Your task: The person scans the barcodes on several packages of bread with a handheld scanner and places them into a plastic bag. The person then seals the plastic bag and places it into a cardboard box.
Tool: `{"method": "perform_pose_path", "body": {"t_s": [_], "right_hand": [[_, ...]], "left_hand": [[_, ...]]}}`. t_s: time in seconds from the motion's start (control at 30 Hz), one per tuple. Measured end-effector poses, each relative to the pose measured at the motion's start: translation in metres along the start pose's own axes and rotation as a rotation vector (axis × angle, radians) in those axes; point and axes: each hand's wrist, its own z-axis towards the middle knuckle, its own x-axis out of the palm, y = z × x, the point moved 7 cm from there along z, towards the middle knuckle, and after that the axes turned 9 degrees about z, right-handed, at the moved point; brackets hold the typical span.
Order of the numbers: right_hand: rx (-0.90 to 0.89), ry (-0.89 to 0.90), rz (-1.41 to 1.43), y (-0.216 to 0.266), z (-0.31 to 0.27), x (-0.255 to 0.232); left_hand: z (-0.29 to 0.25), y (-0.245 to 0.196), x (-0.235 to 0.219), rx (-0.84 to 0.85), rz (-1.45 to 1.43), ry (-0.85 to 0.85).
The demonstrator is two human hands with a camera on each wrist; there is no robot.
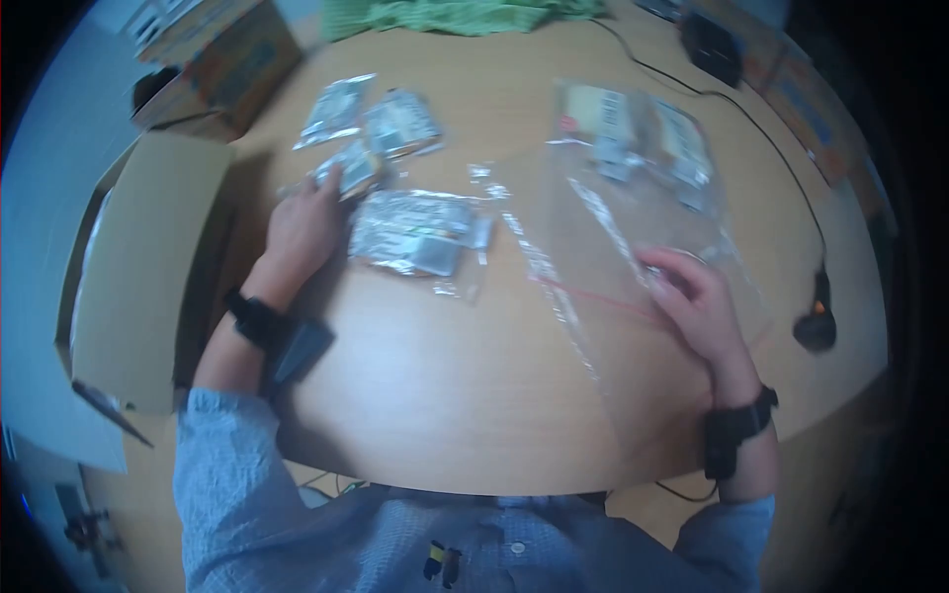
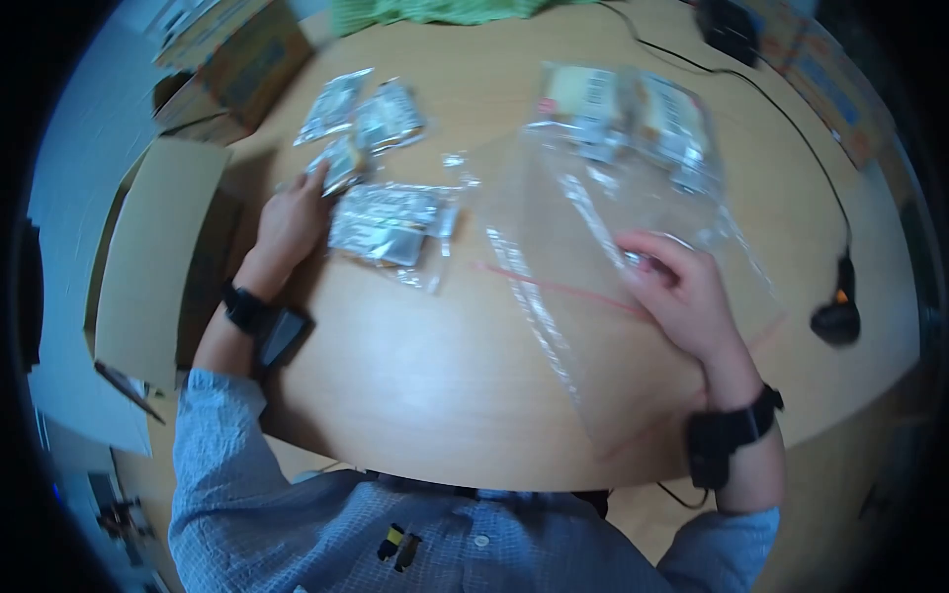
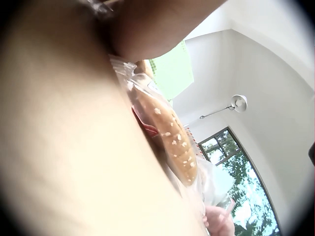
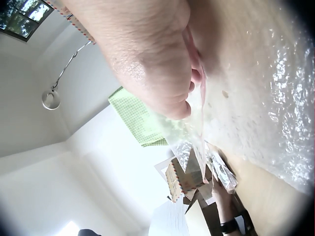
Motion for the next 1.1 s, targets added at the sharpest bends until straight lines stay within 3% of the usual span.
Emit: {"method": "perform_pose_path", "body": {"t_s": [0.27, 0.67, 1.1], "right_hand": [[0.0, -0.001, -0.028, 0.0, -0.001, 0.0], [-0.091, -0.045, 0.127, -0.011, -0.001, -0.003], [0.02, -0.079, 0.18, -0.006, -0.001, -0.008]], "left_hand": [[-0.013, -0.008, -0.009, 0.05, 0.081, 0.003], [-0.036, -0.01, -0.026, 0.07, -0.089, -0.094], [-0.064, -0.004, -0.021, 0.018, -0.105, 0.046]]}}
